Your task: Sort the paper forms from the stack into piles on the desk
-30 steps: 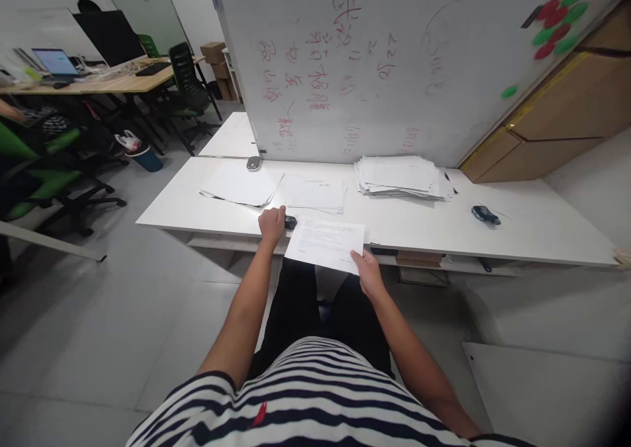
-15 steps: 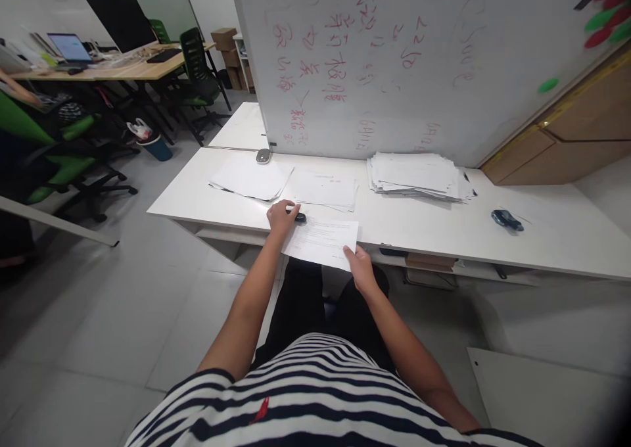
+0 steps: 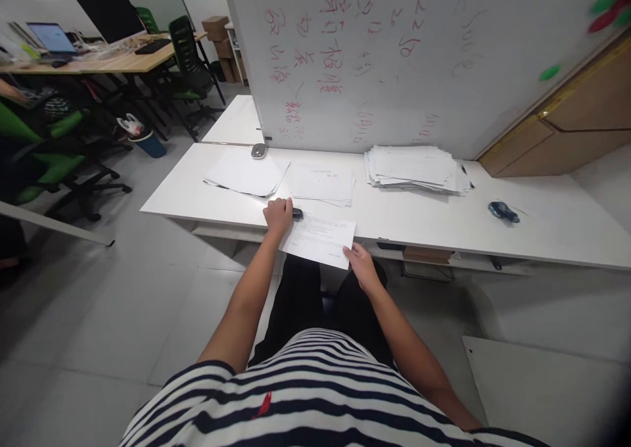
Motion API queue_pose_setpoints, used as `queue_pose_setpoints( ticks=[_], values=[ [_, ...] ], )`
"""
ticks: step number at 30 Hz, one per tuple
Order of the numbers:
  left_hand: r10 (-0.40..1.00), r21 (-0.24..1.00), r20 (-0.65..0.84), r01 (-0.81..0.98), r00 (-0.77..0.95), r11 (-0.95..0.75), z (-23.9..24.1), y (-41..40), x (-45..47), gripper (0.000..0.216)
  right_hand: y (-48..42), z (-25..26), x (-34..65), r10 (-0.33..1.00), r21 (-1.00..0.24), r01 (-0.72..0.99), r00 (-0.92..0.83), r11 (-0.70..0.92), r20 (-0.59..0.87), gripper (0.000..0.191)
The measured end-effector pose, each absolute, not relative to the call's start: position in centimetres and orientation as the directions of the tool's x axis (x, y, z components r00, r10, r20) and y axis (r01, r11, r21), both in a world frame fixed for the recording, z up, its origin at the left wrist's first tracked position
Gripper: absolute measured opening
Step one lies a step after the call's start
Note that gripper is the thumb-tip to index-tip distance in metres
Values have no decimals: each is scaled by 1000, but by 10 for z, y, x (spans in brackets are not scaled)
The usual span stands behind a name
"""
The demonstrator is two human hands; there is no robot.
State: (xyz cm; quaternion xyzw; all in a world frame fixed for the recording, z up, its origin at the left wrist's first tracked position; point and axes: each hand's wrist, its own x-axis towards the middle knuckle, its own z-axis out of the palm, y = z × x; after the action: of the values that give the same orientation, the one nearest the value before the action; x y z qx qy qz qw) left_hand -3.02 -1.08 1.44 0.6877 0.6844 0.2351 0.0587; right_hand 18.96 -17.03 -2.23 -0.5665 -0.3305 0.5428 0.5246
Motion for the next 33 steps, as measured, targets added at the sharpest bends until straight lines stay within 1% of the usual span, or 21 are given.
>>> queue_pose_setpoints(
  ticks=[4, 8, 12, 15, 19, 23, 25, 27, 30, 33],
  values=[
    [966, 396, 253, 917, -54, -53, 15, -10, -29, 45, -177, -24, 196, 930, -945, -122, 179, -302, -320, 42],
    [970, 404, 237, 914, -58, -45, 15, -10, -29, 45, -182, -29, 192, 930, -934, -121, 116, -336, -350, 40],
    [972, 426, 231, 903, -48, -57, 14, -9, -31, 46, -184, -27, 201, 926, -943, -86, 179, -321, -332, 42],
    [971, 427, 238, 901, -32, -75, 13, -10, -33, 45, -185, -15, 222, 931, -952, -18, 205, -306, -303, 43],
    [965, 403, 258, 912, -39, -71, 14, -10, -32, 43, -197, 12, 254, 955, -966, 110, 212, -234, -208, 40],
    [958, 396, 283, 915, -48, -71, 13, -11, -29, 41, -217, 28, 286, 924, -967, 174, 365, -188, -114, 36],
    [951, 388, 305, 919, -51, -75, 11, -12, -28, 39, -226, 26, 298, 893, -968, 161, 438, -191, -103, 37],
    [942, 378, 330, 923, -60, -73, 8, -12, -28, 39, -232, 19, 304, 867, -972, 97, 478, -212, -141, 39],
    [933, 380, 352, 922, -72, -72, 4, -10, -27, 38, -238, 10, 303, 850, -971, 5, 486, -238, -206, 42],
    [931, 390, 355, 919, -86, -64, 2, -9, -26, 37, -238, 6, 301, 843, -970, -38, 487, -238, -226, 43]
  ],
)
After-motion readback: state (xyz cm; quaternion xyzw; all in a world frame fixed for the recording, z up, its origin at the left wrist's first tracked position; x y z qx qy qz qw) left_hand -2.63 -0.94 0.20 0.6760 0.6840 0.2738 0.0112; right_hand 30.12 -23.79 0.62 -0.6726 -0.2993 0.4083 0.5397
